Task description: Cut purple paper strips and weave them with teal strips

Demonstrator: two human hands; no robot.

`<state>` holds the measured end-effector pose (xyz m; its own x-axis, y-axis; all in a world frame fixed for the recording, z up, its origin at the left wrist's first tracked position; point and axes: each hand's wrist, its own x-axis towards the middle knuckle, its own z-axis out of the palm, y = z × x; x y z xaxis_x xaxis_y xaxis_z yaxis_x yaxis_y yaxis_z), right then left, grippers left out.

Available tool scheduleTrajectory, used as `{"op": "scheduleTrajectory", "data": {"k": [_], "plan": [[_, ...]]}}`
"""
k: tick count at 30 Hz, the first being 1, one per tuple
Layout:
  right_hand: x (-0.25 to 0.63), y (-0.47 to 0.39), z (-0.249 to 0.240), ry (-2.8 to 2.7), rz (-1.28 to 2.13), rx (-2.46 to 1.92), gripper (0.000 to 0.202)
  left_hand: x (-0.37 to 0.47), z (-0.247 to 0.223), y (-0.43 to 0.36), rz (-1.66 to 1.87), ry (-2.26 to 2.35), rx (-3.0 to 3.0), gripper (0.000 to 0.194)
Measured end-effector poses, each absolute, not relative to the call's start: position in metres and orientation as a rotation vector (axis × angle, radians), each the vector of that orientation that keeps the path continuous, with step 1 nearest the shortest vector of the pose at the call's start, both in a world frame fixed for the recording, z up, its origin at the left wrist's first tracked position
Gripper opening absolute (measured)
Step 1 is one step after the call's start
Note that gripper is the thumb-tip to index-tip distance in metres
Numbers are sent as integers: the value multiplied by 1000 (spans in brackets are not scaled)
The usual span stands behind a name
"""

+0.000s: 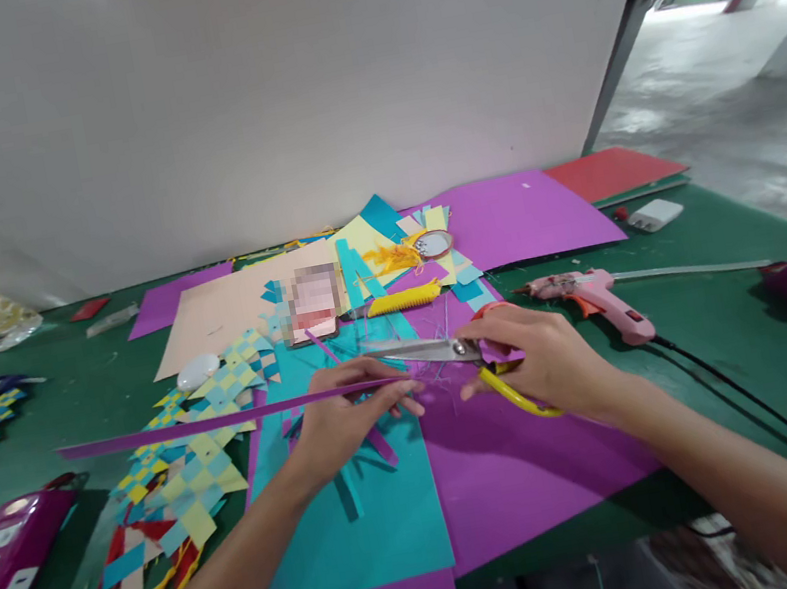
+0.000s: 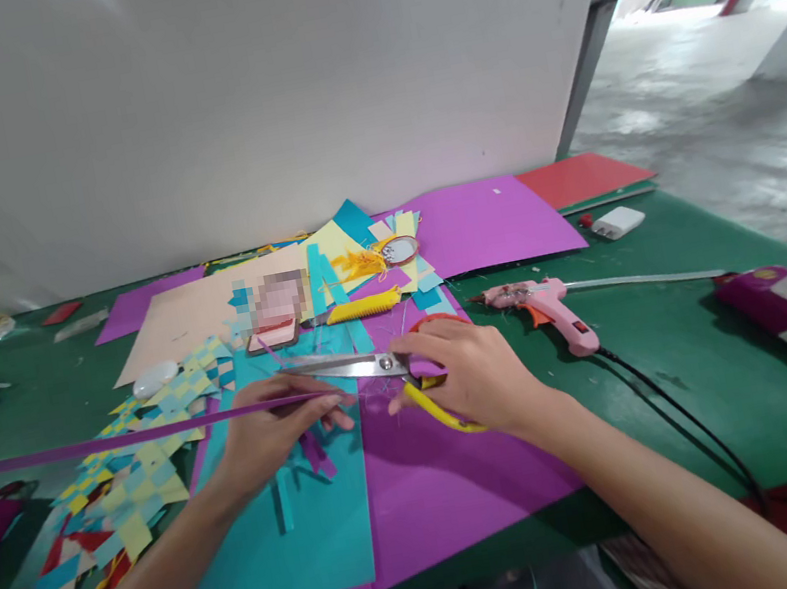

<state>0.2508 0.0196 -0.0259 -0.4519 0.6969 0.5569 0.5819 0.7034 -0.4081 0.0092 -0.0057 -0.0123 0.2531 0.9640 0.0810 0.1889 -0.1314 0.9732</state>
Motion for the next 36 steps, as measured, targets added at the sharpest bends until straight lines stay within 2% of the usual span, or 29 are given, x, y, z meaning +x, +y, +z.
{"op": "scheduleTrajectory", "data": {"k": [3, 6, 10, 15, 18, 25, 36], "plan": [[245, 16, -19, -2086, 577, -1065, 39, 11, -12, -6, 965, 1127, 1549, 12], [236, 11, -20, -1933, 899, -1054, 36, 14, -14, -6, 947, 1113, 1521, 12], [226, 3, -28, -1868, 1033, -915, 30, 17, -15, -8, 931, 1057, 1522, 10], [226, 2, -26, -1897, 888, -868, 29, 12, -12, -7, 927, 1104, 1611, 17], [232, 7, -22, -1985, 709, -873, 26, 8, -11, -6, 970, 1097, 1613, 13], [253, 23, -27, -2284, 164, -861, 49, 3, -14, -4, 1012, 1076, 1647, 12], [251, 21, -28, -2367, 10, -858, 47, 2, -10, -4, 974, 1154, 1716, 20]]}}
